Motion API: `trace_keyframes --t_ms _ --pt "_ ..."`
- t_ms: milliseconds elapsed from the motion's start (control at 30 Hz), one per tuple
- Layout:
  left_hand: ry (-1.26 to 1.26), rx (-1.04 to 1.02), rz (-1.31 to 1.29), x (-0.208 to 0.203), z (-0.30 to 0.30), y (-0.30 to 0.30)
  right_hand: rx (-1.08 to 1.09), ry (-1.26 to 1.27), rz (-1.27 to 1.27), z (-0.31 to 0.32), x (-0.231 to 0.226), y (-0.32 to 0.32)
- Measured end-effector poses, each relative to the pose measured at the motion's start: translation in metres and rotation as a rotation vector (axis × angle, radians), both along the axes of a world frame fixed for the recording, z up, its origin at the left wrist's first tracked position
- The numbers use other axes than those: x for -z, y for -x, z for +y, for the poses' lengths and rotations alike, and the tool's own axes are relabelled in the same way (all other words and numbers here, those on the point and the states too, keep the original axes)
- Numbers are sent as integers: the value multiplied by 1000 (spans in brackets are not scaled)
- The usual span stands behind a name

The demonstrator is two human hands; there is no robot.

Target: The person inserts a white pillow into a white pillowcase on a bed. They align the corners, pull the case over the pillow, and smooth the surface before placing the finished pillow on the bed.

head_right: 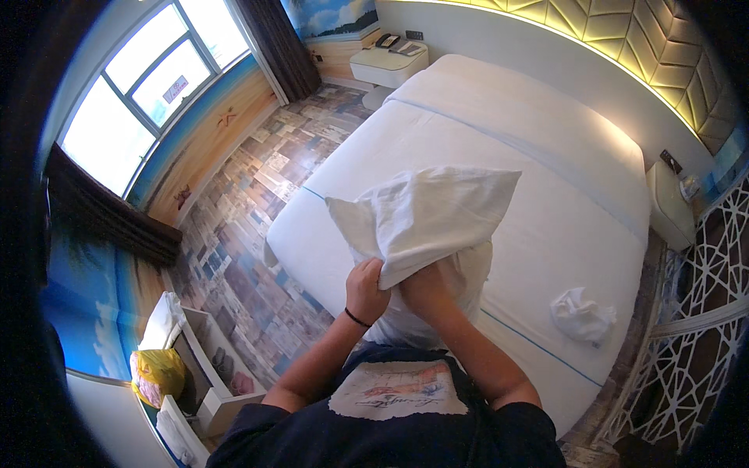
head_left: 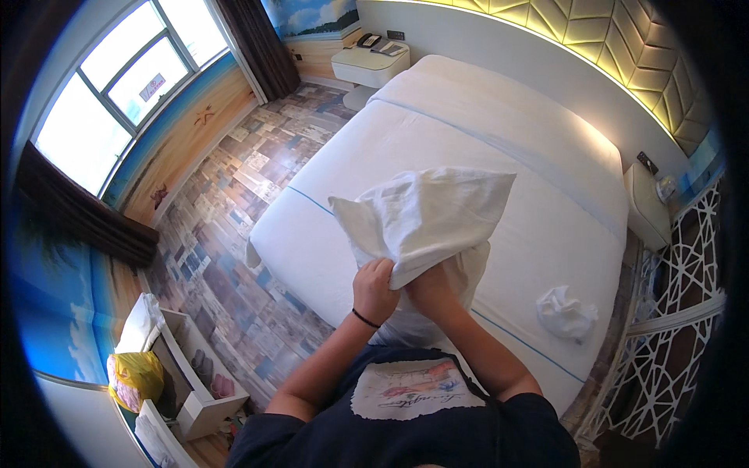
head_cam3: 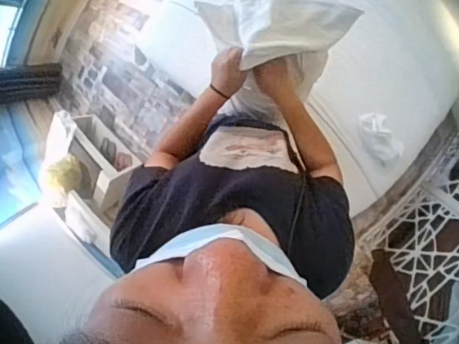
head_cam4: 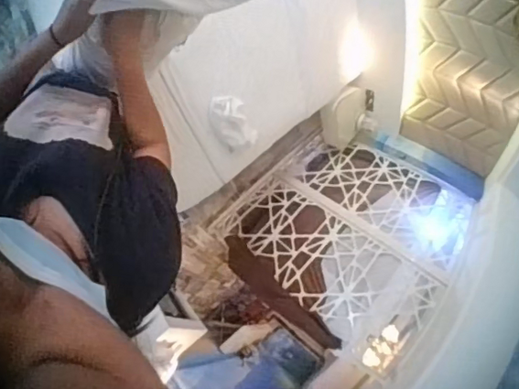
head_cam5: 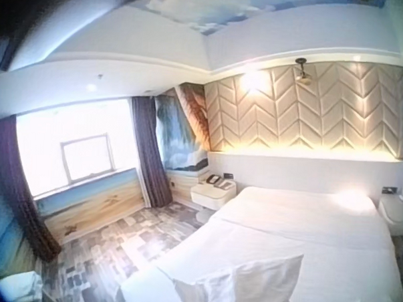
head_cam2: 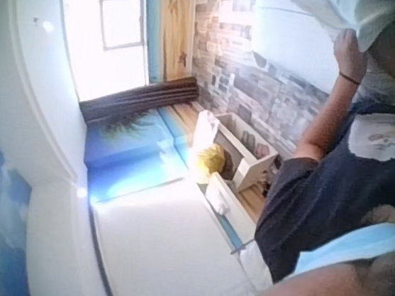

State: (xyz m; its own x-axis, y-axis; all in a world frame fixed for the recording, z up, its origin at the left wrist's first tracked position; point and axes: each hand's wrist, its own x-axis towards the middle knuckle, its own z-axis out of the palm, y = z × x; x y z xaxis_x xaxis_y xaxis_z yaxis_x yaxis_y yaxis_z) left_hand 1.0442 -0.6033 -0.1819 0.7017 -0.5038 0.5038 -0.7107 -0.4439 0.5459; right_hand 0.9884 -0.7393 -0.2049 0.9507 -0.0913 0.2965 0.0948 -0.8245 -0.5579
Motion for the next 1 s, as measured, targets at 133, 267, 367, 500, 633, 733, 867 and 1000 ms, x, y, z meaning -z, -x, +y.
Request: trace_keyframes --t_ms 133,267,367,500,633,733,867,1000 --pt "134 117 -32 -18 -24 11 15 71 -304 -6 49 -18" --pt "69 187 -39 -15 -26 20 44 -154 -205 -14 22 -56" --pt "109 150 -60 -14 -30 13 49 -289 -158 -12 13 -72" --pt "103 89 -140 -29 -24 1 42 -468 -140 -11 13 -90" --pt "156 151 -242 -57 -33 5 48 -685 -79 -16 7 -96" --pt "165 157 -231 -54 -33 0 17 -1039 -30 0 9 -86" --pt "112 117 -186 -51 -24 -7 -169 -1611 -60 20 26 -29" --pt "5 205 -106 -50 -20 -4 -434 -2085 -211 7 23 13"
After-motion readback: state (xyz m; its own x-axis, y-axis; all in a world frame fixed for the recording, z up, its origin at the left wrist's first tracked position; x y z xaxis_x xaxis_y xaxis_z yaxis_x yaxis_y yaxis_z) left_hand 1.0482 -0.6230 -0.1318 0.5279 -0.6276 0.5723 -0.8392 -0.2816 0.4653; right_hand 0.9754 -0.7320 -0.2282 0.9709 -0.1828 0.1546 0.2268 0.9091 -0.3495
